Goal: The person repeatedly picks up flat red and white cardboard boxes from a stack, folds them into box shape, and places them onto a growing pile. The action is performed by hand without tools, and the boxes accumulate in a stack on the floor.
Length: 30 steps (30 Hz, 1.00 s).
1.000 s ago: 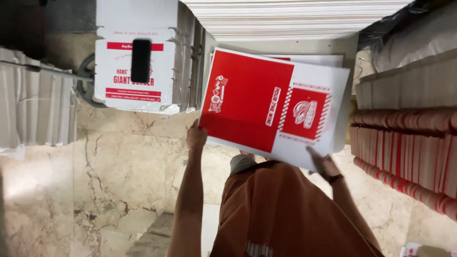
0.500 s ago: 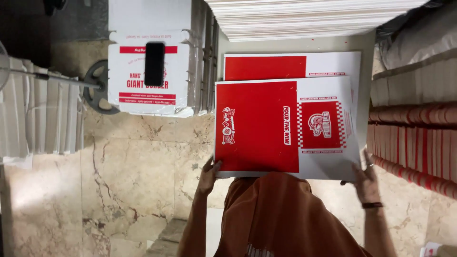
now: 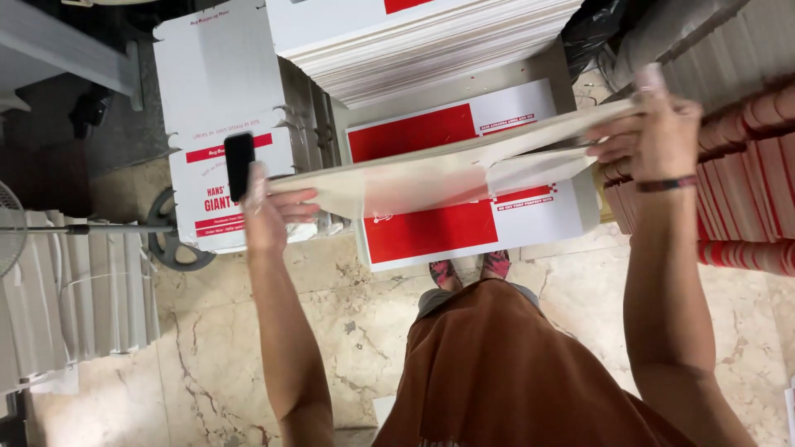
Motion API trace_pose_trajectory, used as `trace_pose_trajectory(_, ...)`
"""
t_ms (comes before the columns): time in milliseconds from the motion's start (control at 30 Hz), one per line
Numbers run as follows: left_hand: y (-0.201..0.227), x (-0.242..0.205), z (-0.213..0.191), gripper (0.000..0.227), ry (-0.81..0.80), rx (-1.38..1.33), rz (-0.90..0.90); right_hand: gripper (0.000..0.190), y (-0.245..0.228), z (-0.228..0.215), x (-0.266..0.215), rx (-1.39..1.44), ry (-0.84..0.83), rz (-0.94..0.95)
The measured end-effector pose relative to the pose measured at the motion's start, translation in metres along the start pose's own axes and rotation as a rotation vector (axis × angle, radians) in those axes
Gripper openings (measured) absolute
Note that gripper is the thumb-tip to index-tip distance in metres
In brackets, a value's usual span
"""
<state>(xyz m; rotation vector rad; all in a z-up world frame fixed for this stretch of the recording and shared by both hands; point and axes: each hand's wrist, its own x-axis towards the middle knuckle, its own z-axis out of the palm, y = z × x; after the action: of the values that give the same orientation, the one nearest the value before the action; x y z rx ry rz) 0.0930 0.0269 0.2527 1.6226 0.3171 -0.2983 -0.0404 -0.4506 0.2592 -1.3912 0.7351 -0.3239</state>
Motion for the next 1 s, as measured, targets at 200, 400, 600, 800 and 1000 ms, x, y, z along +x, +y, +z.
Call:
trace_pose_trajectory(200,0.012,0.018,0.016,0.078,0.025,0.082,-0.074,0.070,0.017,-0.004,0.027,-0.003,-0.024,0.028)
trace_pose_trajectory(400,0.005,0.012,0.012,0.101,0.022,-0.150,0.143,0.044,0.080,-0.045,0.057,0.119,-0.112,-0.411)
trace_pose_trajectory(600,-0.149,-0.033,-0.046,0.036,-0.104,-0.114,0.351,0.022,0.126,-0.096,-0.039,-0.030,-0.161,-0.412)
trace_pose_trajectory(800,-0.296,-0.077,-0.007,0.069,-0.025,-0.273,-0.184,0.034,0.288,-0.114,-0.051,0.082,0.024,0.326)
trace_pose_trajectory(1000,-0.318,-0.072,0.016,0.077,0.002,0.318,-0.273,0.040,0.347,-0.127,-0.039,0.302,0.041,0.594)
